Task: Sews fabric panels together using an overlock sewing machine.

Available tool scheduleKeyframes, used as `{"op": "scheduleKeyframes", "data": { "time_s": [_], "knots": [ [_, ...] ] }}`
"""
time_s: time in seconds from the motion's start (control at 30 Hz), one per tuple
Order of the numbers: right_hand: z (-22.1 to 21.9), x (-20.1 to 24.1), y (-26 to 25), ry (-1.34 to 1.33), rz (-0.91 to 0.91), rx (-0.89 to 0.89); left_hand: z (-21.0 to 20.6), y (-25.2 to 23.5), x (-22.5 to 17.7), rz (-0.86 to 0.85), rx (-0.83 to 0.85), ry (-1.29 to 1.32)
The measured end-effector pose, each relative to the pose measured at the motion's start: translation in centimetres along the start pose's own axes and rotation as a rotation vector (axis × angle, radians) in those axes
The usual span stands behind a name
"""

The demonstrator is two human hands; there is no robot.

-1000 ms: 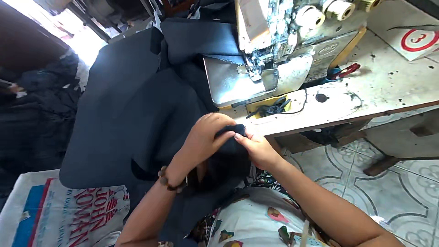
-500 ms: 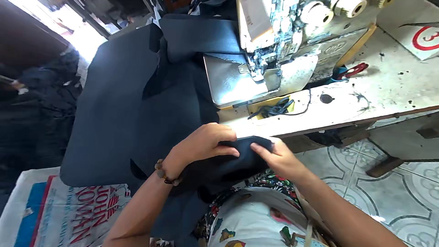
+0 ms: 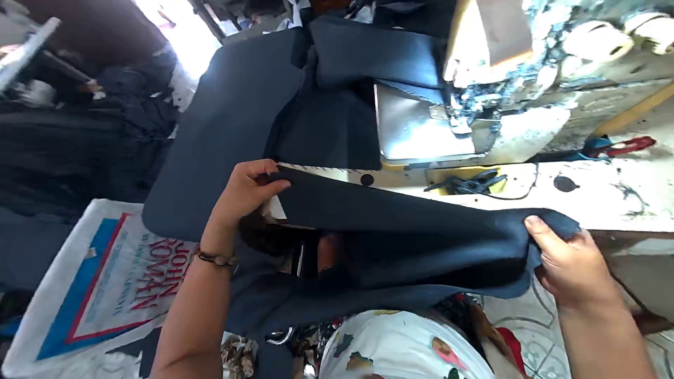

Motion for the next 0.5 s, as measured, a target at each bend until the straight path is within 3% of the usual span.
{"op": "scheduleKeyframes", "data": {
  "time_s": [0.13,0.23,0.37,0.5],
  "knots": [
    [-0.5,-0.3,-0.1,-0.020,0.019,0.025,1.3,0.1,-1.2,-0.057,-0.087,0.063],
    [-0.6,0.2,0.4,0.068,0.082,0.134,1.9,-0.6,-2.8,-0.066,-0.119,-0.078],
    [-4.7,3.2,4.6,0.294,0.366,0.526,2.0,-3.5,-7.0,0.026,-0.174,-0.579],
    [-12.5,7.4,13.2,0.053,0.600,1.017,-2.7,-11.3,-8.9,0.164,-0.217,-0.659]
  ]
}}
Point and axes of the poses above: each hand's wrist, its own y-axis away from the middle knuckle, its own z-axis out of the back of the hand, x = y × z, the point moved 10 cm from there along -y, towards the middle knuckle, and after that the axes turned 1 degree about -z, right-handed, at the moved point
